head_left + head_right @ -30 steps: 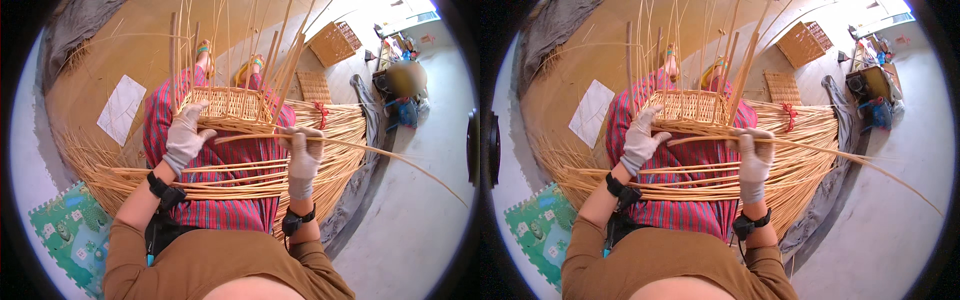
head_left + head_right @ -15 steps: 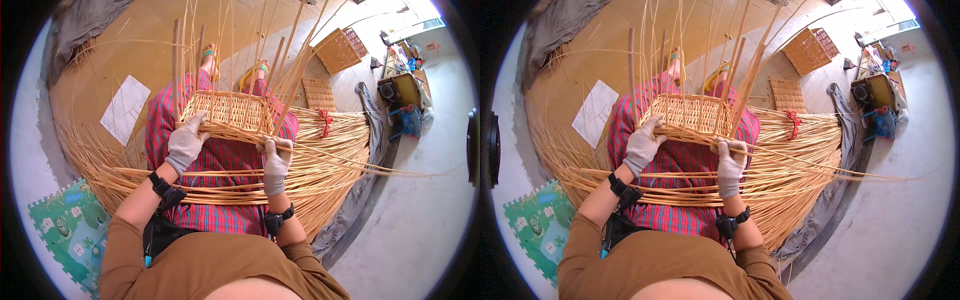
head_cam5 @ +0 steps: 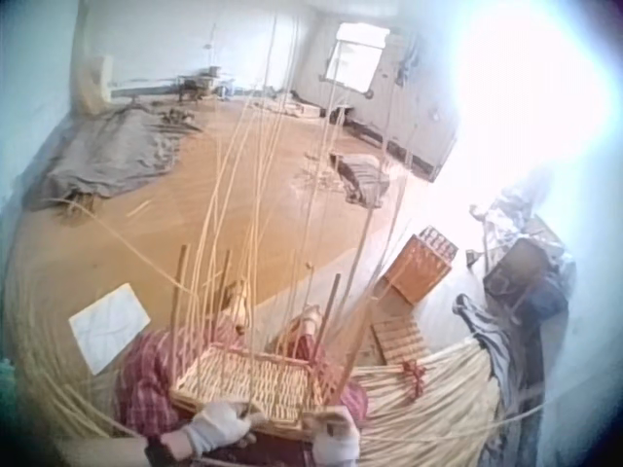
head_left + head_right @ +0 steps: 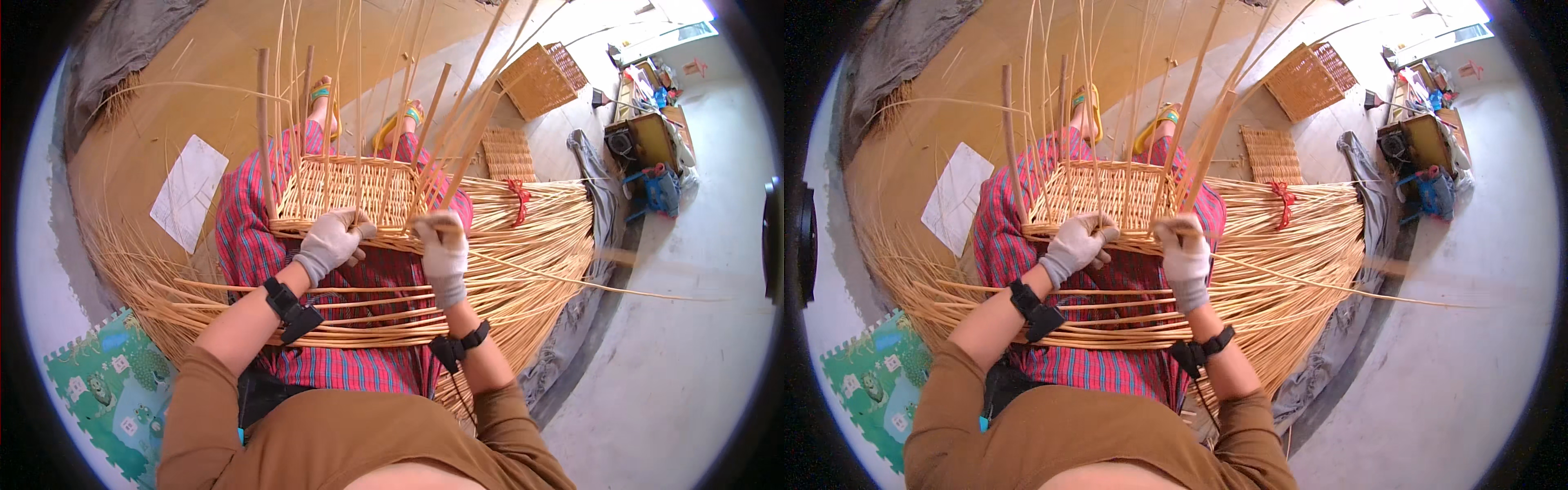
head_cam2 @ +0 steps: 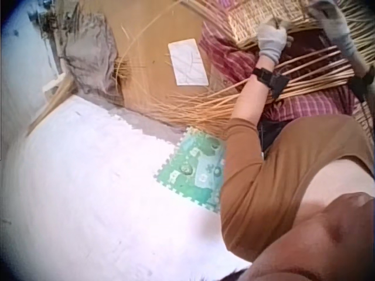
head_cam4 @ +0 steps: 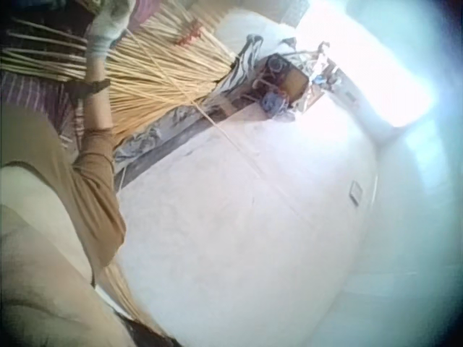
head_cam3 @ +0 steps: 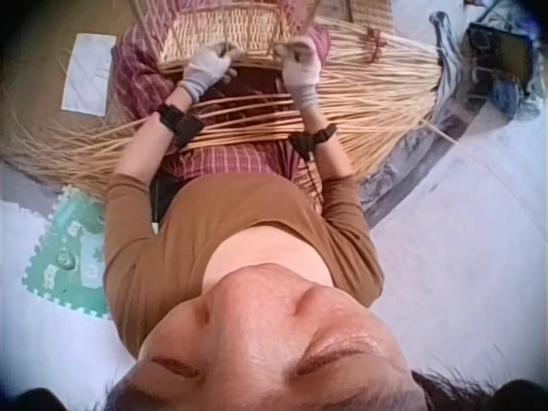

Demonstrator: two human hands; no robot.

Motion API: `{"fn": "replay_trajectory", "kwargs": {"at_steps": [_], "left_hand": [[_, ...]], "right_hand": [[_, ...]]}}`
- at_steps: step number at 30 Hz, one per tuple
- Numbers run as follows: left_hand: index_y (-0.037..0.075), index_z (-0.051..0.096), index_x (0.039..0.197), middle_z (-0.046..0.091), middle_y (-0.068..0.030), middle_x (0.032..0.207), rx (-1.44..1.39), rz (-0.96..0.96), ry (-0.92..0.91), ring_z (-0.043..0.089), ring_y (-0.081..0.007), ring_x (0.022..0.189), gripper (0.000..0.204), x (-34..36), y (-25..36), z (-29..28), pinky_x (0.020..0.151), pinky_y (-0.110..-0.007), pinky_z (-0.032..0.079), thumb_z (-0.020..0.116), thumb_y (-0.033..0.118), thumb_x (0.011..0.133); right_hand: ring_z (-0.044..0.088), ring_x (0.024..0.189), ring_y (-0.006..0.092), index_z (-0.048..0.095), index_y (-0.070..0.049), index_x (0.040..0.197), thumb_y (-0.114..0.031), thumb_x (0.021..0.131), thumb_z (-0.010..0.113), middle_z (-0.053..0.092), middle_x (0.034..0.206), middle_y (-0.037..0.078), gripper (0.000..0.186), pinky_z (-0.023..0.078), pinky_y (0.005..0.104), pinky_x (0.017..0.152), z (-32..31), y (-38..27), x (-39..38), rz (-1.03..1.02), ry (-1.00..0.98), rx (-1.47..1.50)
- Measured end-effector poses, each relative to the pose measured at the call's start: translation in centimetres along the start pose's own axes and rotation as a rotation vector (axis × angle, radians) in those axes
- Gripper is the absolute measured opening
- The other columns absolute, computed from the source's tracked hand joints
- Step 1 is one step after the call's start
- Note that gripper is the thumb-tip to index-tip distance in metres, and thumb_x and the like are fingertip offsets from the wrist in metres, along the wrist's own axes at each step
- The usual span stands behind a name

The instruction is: Weaving a wicker basket using long reeds, measuring progress with a tape measure and trimming with scissors.

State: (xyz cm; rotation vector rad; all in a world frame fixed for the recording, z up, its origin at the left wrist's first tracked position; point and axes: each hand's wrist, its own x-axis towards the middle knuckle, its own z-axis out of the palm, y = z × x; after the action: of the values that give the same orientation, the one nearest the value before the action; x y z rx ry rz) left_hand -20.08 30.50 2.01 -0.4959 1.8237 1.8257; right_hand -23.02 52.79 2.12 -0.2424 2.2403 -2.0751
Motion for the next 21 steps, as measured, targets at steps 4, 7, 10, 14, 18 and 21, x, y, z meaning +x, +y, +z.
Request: {"fn": "replay_trajectory", "kwargs": {"at_steps": [4, 7, 10, 14, 18, 21], "left_hand": [[0.003, 0.071, 0.109, 0.071, -0.0049, 0.084, -0.093, 0.046, 0.108, 0.071, -0.0135, 0.064, 0.037, 0.1, -0.4, 1.2, 0.053, -0.03, 0.058, 0.062, 0.039, 0.108], [0.002, 0.071, 0.108, 0.069, -0.0036, 0.079, -0.072, -0.005, 0.143, 0.069, -0.013, 0.061, 0.037, 0.6, 0.2, 1.4, 0.053, -0.03, 0.058, 0.062, 0.038, 0.108], [0.003, 0.071, 0.107, 0.067, -0.0031, 0.075, -0.062, -0.001, 0.129, 0.069, -0.0125, 0.06, 0.035, 0.7, 0.6, 1.3, 0.053, -0.03, 0.058, 0.064, 0.037, 0.107], [0.004, 0.072, 0.109, 0.068, -0.0034, 0.08, -0.037, -0.019, 0.102, 0.069, -0.0125, 0.06, 0.029, 0.1, 0.5, 0.7, 0.049, -0.028, 0.056, 0.067, 0.032, 0.106], [0.003, 0.068, 0.121, 0.071, -0.0043, 0.091, -0.059, 0.15, 0.122, 0.066, -0.012, 0.056, 0.031, 0.7, 0.7, 0.1, 0.044, -0.028, 0.052, 0.073, 0.027, 0.102], [0.005, 0.068, 0.12, 0.07, -0.0026, 0.084, 0.228, 0.405, 0.305, 0.061, -0.0109, 0.051, 0.031, 2.6, 1.6, 0.4, 0.041, -0.028, 0.048, 0.076, 0.027, 0.1]], "right_hand": [[0.062, 0.134, 0.0256, 0.045, -0.008, 0.156, 0.007, 0.096, 0.065, 0.06, 0.147, 0.014, 0.065, 0.052, 0.0356, 0.109, 5.5, -4.5, 6.8, -0.315, -0.064, -0.504], [0.064, 0.13, 0.0239, 0.036, -0.008, 0.164, 0.004, 0.098, 0.061, 0.061, 0.144, 0.013, 0.071, 0.053, 0.0364, 0.106, 8.8, -7.0, 10.2, -0.553, 0.021, -0.796], [0.068, 0.103, 0.0224, 0.037, -0.009, 0.16, -0.002, 0.104, 0.056, 0.068, 0.112, 0.01, 0.06, 0.056, 0.0376, 0.093, 7.4, -6.0, 7.4, -0.417, 0.117, -0.291], [0.05, 0.066, 0.0164, 0.047, -0.008, 0.134, -0.018, 0.115, 0.043, 0.045, 0.073, 0.001, 0.022, 0.054, 0.0382, 0.073, 2.5, 0.5, -0.6, -0.359, 0.314, 0.221], [0.049, 0.066, 0.0165, 0.048, -0.01, 0.122, -0.023, 0.117, 0.042, 0.04, 0.073, 0.0, 0.016, 0.055, 0.0412, 0.075, 1.5, 2.7, -2.4, -0.274, 0.317, 0.297], [0.051, 0.067, 0.0162, 0.05, -0.009, 0.122, -0.022, 0.117, 0.042, 0.042, 0.073, 0.001, 0.016, 0.057, 0.04, 0.079, 2.5, 0.1, -1.9, -0.132, 0.412, 0.319]]}}
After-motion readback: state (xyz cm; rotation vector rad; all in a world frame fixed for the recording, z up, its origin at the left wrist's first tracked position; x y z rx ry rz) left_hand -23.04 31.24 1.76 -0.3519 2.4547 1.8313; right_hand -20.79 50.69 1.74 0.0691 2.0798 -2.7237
